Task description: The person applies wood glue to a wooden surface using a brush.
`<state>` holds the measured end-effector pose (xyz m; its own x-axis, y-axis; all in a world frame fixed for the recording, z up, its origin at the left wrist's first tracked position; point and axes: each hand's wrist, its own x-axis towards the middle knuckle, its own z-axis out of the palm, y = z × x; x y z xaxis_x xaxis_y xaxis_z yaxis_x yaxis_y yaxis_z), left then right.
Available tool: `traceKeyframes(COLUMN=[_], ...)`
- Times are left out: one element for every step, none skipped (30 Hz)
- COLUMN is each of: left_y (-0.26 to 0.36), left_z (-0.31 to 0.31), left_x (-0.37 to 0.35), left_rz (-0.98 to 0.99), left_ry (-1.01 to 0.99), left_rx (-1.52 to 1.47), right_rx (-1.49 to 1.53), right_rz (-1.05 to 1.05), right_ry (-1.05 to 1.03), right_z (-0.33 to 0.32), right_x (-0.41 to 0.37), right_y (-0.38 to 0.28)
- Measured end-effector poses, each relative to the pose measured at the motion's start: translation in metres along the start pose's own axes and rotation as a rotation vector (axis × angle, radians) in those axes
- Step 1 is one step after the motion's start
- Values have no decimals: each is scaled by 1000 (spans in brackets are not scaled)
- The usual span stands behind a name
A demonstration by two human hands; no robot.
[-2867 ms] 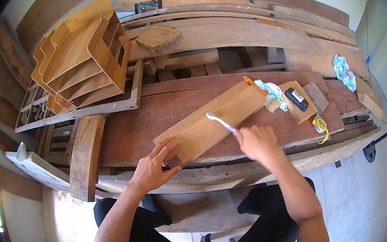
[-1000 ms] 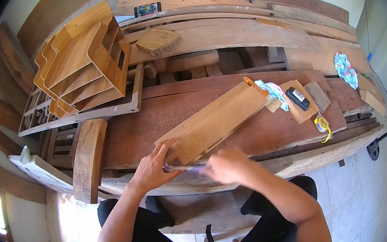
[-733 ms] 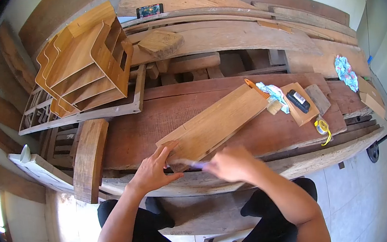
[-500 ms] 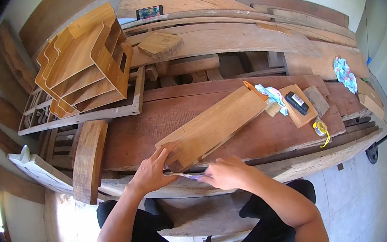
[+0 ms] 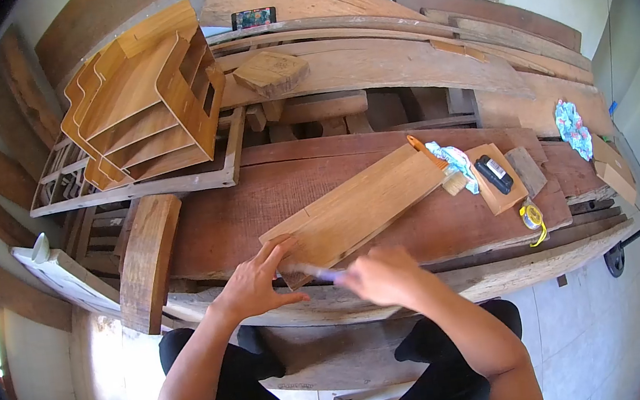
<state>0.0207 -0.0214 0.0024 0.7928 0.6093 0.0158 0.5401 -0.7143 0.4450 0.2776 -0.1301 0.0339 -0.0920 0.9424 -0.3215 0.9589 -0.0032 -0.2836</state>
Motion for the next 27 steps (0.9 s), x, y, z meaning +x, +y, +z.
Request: traceKeyframes(left_y=[-1, -3, -7, -7, -6, -3, -1, -1, -2, -3, -3, -2, -1, 0, 0, -1, -2, -2, -3, -3, -4, -3, -1, 2, 3, 1, -1], left_z=[-2, -1, 4, 7, 7, 4, 1, 1, 1, 1, 2, 3, 3, 3, 1, -1, -1, 0, 2, 3, 4, 3, 1, -2, -4, -3, -1], left_x=[0, 0, 0, -2, -3, -3, -1, 1, 1, 0, -1, -2, -1, -1, -1, -1, -1, -1, -3, -4, -3, 0, 1, 1, 1, 0, 0], left_rz=[-21, 7, 32, 56, 30, 8, -12, -11, -9, -9, -3, 1, 7, -3, -12, -23, -14, -7, -1, -15, -27, -33, -32, -32, -37, -36, -35], left_ry=[-29, 1, 30, 67, 37, 12, -13, -5, -5, -9, 0, 15, 38, 21, 5, -14, -2, 7, 14, 5, -1, -1, -2, -4, -8, 3, 12], left_rx=[-13, 8, 23, 33, 19, 6, -3, 1, 8, 17, 36, 50, 63, 37, 14, -7, 18, 40, 59, 54, 49, 48, 29, 13, -2, 0, 0], right_rx=[12, 41, 38, 27, 8, -38, 9, 18, 36, 48, 40, 23, -1, -169, -126, -77, -25, -1, 46, 90, 132, 86, 79, 74, 72, 72, 146], right_rz=[-128, -62, 5, 78, 152, 179, 169, 50, -69, -47, -20, 6, 32, 81, 41, 0, -42, -132, -80, -24, 34, -26, -43, -64, -87, -87, -19], right_ry=[-7, -58, -56, 5, 70, 97, -5, -48, -90, -135, -125, -117, -107, -66, -106, -146, -187, -202, -172, -145, -115, -40, -35, -29, -27, -6, -8], right_z=[8, 7, -5, -10, -14, -16, -15, -4, 4, 2, 0, -4, -6, -1, 0, 2, 2, -1, -9, -22, -29, -21, -16, -10, -5, 0, -4], right_x=[-1, -2, 3, 9, 13, 10, 7, 1, -4, -8, -3, 4, 10, 9, 5, 0, -4, -7, -7, -4, -4, 0, -1, -2, 0, 1, 3], right_y=[-4, 1, 6, 14, 21, 16, 5, 0, -4, -6, 1, 14, 23, 24, 22, 16, 12, 13, 12, 13, 14, 25, 26, 26, 26, 30, 33])
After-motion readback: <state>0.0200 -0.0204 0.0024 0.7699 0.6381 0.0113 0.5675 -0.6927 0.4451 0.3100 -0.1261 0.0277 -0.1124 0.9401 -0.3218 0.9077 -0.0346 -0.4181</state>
